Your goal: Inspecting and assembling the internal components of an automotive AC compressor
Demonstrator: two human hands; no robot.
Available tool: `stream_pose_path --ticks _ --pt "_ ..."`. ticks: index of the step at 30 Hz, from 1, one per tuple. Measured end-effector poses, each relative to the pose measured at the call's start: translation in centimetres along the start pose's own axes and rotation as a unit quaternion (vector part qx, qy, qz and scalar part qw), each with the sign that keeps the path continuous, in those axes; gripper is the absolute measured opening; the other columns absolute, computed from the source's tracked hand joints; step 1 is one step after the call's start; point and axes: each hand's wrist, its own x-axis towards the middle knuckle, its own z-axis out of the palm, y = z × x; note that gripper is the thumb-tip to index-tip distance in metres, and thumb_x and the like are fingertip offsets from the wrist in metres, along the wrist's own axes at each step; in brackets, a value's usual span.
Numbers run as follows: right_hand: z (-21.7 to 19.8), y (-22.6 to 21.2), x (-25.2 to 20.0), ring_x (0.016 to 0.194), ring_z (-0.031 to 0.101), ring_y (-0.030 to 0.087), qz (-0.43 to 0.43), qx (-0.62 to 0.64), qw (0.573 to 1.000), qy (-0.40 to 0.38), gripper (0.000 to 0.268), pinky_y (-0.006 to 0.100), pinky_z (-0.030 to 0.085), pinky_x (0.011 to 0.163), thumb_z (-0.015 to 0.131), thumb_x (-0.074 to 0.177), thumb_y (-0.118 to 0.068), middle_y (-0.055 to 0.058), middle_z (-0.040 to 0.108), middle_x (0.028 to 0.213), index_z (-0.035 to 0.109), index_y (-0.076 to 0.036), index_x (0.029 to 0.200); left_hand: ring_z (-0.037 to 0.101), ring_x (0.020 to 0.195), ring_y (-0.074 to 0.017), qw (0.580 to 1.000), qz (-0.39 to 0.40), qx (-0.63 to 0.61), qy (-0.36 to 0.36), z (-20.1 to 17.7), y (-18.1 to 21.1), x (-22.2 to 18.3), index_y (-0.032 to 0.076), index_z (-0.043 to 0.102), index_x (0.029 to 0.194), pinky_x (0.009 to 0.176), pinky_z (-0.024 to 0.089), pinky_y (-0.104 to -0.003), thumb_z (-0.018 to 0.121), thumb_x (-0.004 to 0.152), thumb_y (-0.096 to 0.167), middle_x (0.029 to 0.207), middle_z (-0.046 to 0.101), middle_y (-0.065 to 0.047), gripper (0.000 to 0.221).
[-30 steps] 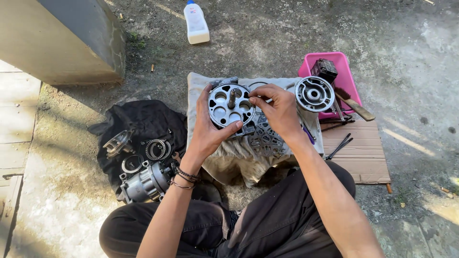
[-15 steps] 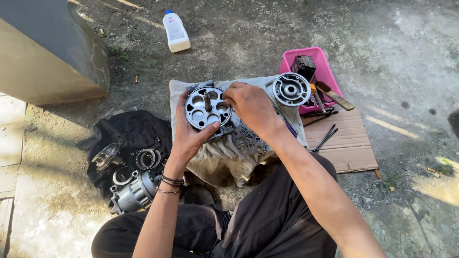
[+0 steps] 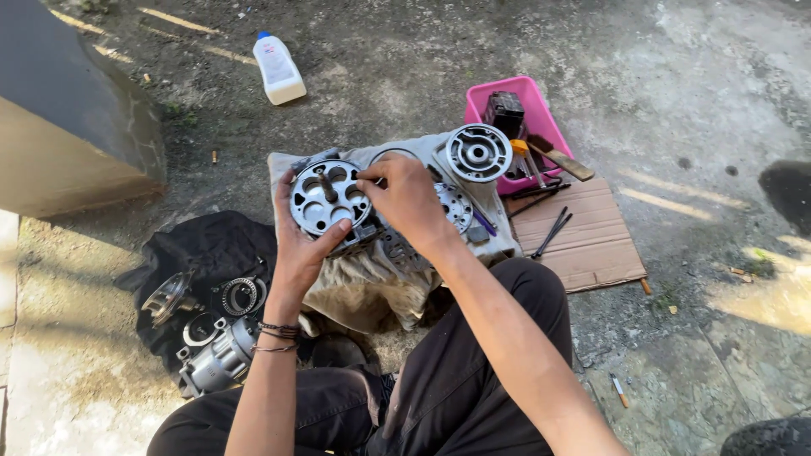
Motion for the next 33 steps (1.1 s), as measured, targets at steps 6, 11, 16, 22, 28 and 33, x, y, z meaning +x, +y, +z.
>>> stream_pose_path --ticks 6,11,16,22,28,33 --pt "0.4 0.9 -2.9 0.097 0.073 0.038 -0.027 0.121 0.992 0.020 0.025 0.036 0.066 0.065 0.065 0.103 -0.018 0.020 0.071 0.111 0.072 -0.006 0.124 0.056 0.129 -0.0307 0.995 0.028 0.095 -0.006 -0.7 -0.6 -0.1 0.011 0.021 0.159 0.107 0.053 -0.042 0.092 0.073 0.008 0.144 0.050 -0.024 0.111" --pt "-0.8 -0.9 -7.6 0.112 0.067 0.045 0.023 0.206 0.976 0.070 0.037 0.049 0.066 0.083 0.052 0.110 -0.018 0.026 0.064 0.126 0.057 0.001 0.142 0.052 0.132 -0.0316 0.997 0.023 0.075 -0.013 -0.3 -0.2 -0.3 0.010 0.018 0.159 0.111 0.049 -0.043 0.087 0.077 0.006 0.147 0.047 -0.024 0.107" --pt "1.1 1.1 -13.6 0.103 0.070 0.032 0.058 0.228 0.963 0.135 0.039 0.040 0.063 0.081 0.056 0.107 -0.022 0.025 0.069 0.117 0.063 0.004 0.136 0.046 0.137 -0.0335 0.996 0.030 0.086 -0.021 0.0 0.0 -0.6 0.013 0.017 0.159 0.118 0.042 -0.045 0.084 0.081 0.006 0.150 0.043 -0.024 0.103" --pt "1.6 1.4 -18.5 0.094 0.075 0.029 0.110 0.240 0.955 0.132 0.030 0.035 0.063 0.072 0.067 0.098 -0.009 0.020 0.076 0.105 0.073 -0.001 0.126 0.043 0.143 -0.0320 0.993 -0.002 0.119 -0.009 0.8 0.7 -1.6 0.022 0.012 0.161 0.118 0.042 -0.047 0.074 0.096 0.014 0.157 0.038 -0.021 0.089" --pt "3.1 2.2 -20.7 0.091 0.075 0.035 0.131 0.219 0.957 0.137 0.029 0.041 0.063 0.070 0.065 0.098 -0.011 0.020 0.076 0.102 0.075 -0.006 0.124 0.033 0.147 -0.0344 0.986 0.065 0.152 -0.028 -1.2 -2.5 -1.1 0.021 0.013 0.161 0.125 0.024 -0.052 0.067 0.101 0.011 0.159 0.032 -0.026 0.081" --pt "1.9 -0.2 -21.3 0.120 0.069 0.033 0.201 0.197 0.958 0.060 0.037 0.040 0.059 0.101 0.061 0.096 -0.012 0.019 0.065 0.140 0.065 -0.005 0.132 0.031 0.144 -0.0459 0.973 0.072 0.221 -0.011 1.5 -0.1 -1.4 0.012 0.010 0.156 0.118 0.023 -0.058 0.043 0.095 0.006 0.158 0.018 -0.029 0.069"
